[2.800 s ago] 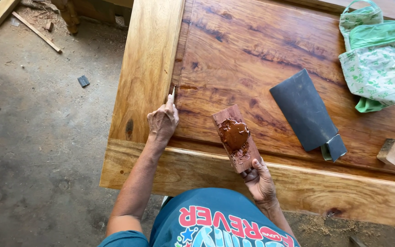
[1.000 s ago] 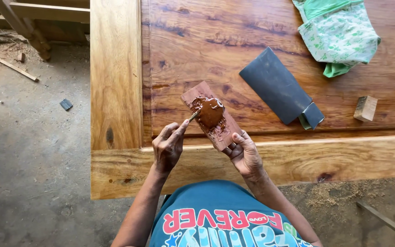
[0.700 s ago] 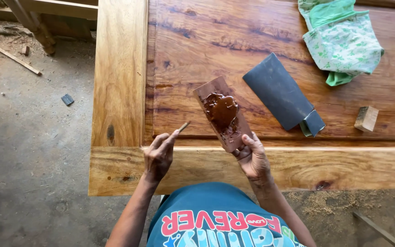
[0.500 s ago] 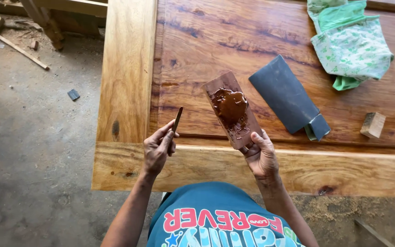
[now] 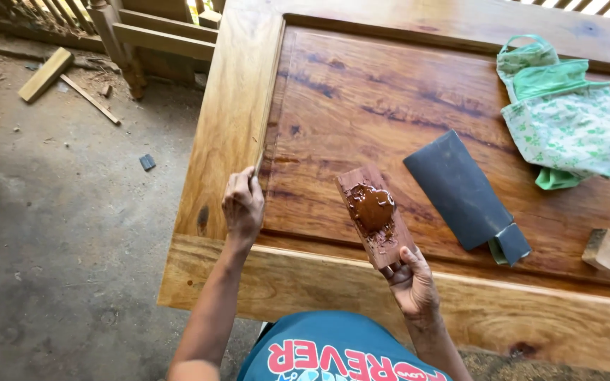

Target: The person uses a small stick to apply a brown paste from a wooden palette into cracks and gaps on a large wooden table surface. The person repeatedly dips the stick into the paste and carefully fills the seams between the wood planks.

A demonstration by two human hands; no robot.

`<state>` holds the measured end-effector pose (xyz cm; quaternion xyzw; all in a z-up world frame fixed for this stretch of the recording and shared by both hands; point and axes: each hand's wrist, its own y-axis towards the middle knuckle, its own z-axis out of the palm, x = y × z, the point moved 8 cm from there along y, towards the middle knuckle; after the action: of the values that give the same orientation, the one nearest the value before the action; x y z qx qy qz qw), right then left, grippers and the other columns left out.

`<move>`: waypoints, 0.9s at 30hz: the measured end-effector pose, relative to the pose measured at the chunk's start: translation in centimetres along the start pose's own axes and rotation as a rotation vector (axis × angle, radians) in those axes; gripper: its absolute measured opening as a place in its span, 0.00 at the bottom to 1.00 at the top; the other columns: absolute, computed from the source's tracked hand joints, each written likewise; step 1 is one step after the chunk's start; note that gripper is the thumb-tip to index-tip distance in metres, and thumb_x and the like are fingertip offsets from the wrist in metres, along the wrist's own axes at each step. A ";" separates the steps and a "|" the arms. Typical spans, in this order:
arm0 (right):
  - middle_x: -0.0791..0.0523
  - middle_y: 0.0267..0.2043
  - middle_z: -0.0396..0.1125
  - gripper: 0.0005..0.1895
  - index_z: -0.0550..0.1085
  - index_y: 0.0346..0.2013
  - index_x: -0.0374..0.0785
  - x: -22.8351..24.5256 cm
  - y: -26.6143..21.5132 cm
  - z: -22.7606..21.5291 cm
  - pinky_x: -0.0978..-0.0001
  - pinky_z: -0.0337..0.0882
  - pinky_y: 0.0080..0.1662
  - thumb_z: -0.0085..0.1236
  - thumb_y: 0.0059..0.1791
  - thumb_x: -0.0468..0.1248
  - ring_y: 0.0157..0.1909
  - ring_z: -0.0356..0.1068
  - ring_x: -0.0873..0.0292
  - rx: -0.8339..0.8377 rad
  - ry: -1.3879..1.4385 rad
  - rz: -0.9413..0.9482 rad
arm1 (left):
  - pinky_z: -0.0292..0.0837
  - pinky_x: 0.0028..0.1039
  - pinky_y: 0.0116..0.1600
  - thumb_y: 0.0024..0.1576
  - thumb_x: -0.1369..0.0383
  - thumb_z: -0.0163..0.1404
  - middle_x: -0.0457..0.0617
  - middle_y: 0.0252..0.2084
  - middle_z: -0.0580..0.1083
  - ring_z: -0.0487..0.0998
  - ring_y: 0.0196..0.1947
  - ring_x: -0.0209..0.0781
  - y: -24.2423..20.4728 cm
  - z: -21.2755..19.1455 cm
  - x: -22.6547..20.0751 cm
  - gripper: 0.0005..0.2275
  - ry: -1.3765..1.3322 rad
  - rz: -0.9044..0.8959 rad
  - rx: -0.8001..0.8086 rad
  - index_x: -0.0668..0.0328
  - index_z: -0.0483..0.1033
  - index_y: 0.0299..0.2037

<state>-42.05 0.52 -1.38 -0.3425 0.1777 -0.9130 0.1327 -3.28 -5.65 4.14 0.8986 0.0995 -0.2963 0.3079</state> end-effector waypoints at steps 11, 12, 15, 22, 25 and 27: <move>0.46 0.56 0.69 0.24 0.64 0.61 0.32 0.8 1.7 -0.9 0.63 0.76 0.52 0.53 0.51 0.32 0.52 0.73 0.52 -0.010 0.025 0.017 | 0.73 0.34 0.30 0.57 0.79 0.51 0.56 0.36 0.70 0.73 0.31 0.50 4.6 6.3 1.3 0.06 0.322 0.044 -0.095 0.70 0.78 0.42; 0.47 0.57 0.69 0.24 0.65 0.61 0.33 0.9 1.8 -0.9 0.62 0.75 0.53 0.52 0.51 0.32 0.52 0.72 0.52 -0.027 0.025 0.016 | 0.73 0.34 0.30 0.58 0.77 0.50 0.56 0.36 0.69 0.73 0.32 0.50 4.7 6.9 1.5 0.05 0.374 0.035 -0.089 0.67 0.78 0.41; 0.46 0.58 0.67 0.26 0.62 0.64 0.32 1.2 2.3 -0.6 0.62 0.76 0.54 0.52 0.51 0.32 0.53 0.72 0.52 0.009 0.044 0.023 | 0.73 0.32 0.29 0.57 0.77 0.50 0.55 0.36 0.69 0.72 0.32 0.48 4.8 7.5 1.1 0.06 0.406 0.029 -0.085 0.69 0.79 0.42; 0.47 0.59 0.68 0.25 0.63 0.63 0.33 1.0 3.0 -0.9 0.65 0.76 0.53 0.52 0.51 0.32 0.53 0.73 0.54 0.027 0.079 0.052 | 0.75 0.30 0.29 0.56 0.80 0.49 0.56 0.38 0.69 0.72 0.34 0.47 5.0 8.3 0.4 0.09 0.436 0.004 -0.055 0.72 0.77 0.45; 0.47 0.58 0.68 0.25 0.63 0.63 0.34 1.0 3.3 -1.2 0.66 0.76 0.52 0.53 0.51 0.32 0.52 0.73 0.54 0.024 0.080 0.059 | 0.75 0.29 0.31 0.57 0.79 0.47 0.56 0.38 0.68 0.71 0.34 0.47 5.0 8.6 0.0 0.07 0.479 -0.006 -0.024 0.72 0.76 0.42; 0.46 0.58 0.67 0.26 0.62 0.63 0.34 1.1 3.3 -1.2 0.66 0.77 0.52 0.54 0.51 0.33 0.51 0.73 0.53 0.026 0.067 0.061 | 0.77 0.29 0.32 0.56 0.79 0.48 0.58 0.39 0.69 0.73 0.35 0.48 5.0 8.9 0.0 0.12 0.513 -0.038 0.007 0.75 0.75 0.48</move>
<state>-43.26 -2.52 -2.99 -0.3042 0.1804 -0.9218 0.1590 -5.70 -15.11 0.99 0.9434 0.1901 -0.0647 0.2638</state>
